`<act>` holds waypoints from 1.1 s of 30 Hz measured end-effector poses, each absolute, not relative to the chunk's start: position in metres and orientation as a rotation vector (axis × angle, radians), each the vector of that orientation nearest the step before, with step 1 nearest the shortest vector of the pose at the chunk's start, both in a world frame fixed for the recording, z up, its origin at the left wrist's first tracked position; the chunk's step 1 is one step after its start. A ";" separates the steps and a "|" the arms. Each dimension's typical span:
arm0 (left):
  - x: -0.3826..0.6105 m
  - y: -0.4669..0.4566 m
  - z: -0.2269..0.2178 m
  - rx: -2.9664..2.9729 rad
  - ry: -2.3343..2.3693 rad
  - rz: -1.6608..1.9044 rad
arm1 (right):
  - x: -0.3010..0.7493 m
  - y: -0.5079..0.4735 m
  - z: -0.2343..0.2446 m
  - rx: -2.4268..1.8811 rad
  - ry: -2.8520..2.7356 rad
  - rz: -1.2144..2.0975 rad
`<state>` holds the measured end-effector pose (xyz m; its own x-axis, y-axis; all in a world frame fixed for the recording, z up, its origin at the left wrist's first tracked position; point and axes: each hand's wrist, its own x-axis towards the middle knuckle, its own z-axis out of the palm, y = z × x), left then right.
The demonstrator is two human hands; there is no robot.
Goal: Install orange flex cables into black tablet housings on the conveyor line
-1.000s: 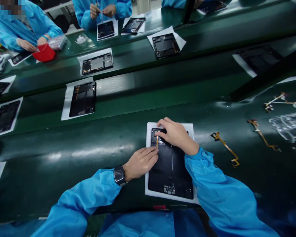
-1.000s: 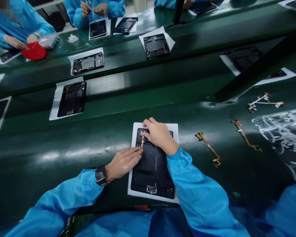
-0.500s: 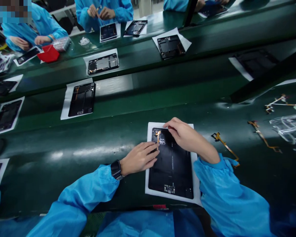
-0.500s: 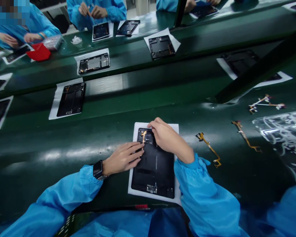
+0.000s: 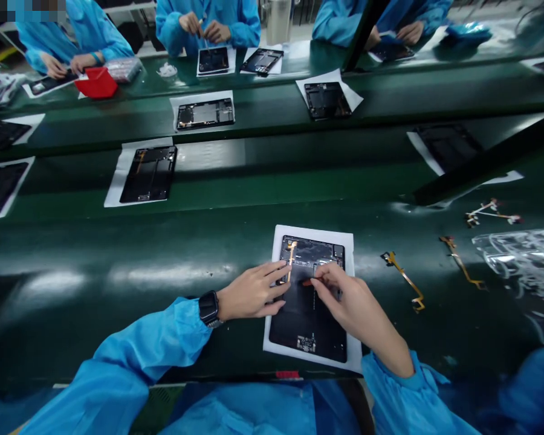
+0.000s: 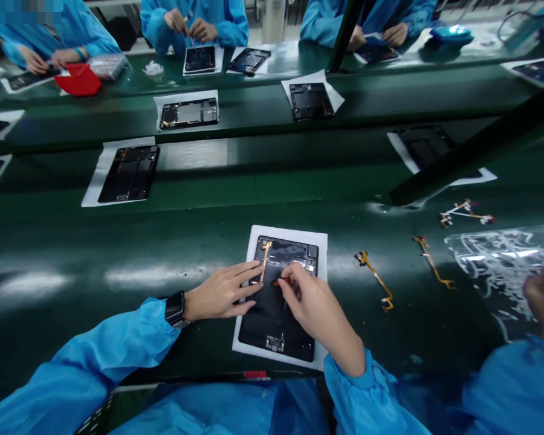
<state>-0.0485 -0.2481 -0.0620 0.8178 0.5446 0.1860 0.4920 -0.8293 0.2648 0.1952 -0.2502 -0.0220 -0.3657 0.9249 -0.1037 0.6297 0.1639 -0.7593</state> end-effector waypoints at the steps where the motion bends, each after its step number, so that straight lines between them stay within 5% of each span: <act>1: -0.050 -0.248 -0.063 2.783 0.797 0.392 | 0.192 -0.253 -0.024 -1.474 -2.111 1.009; 10: -0.058 -0.242 -0.073 2.411 0.883 0.835 | 0.159 -0.254 -0.026 -1.452 -2.580 0.609; 17: -0.061 -0.240 -0.076 2.347 0.891 0.799 | 0.137 -0.261 -0.032 -1.359 -2.668 0.331; 33: -0.062 -0.240 -0.077 2.355 0.876 0.650 | 0.148 -0.281 -0.039 -1.386 -2.198 0.610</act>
<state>-0.0625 -0.2402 -0.0769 0.6725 0.6980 0.2459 0.4375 -0.6430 0.6285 0.1485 -0.2807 -0.0387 -0.3808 0.9123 0.1506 0.7042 0.3917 -0.5922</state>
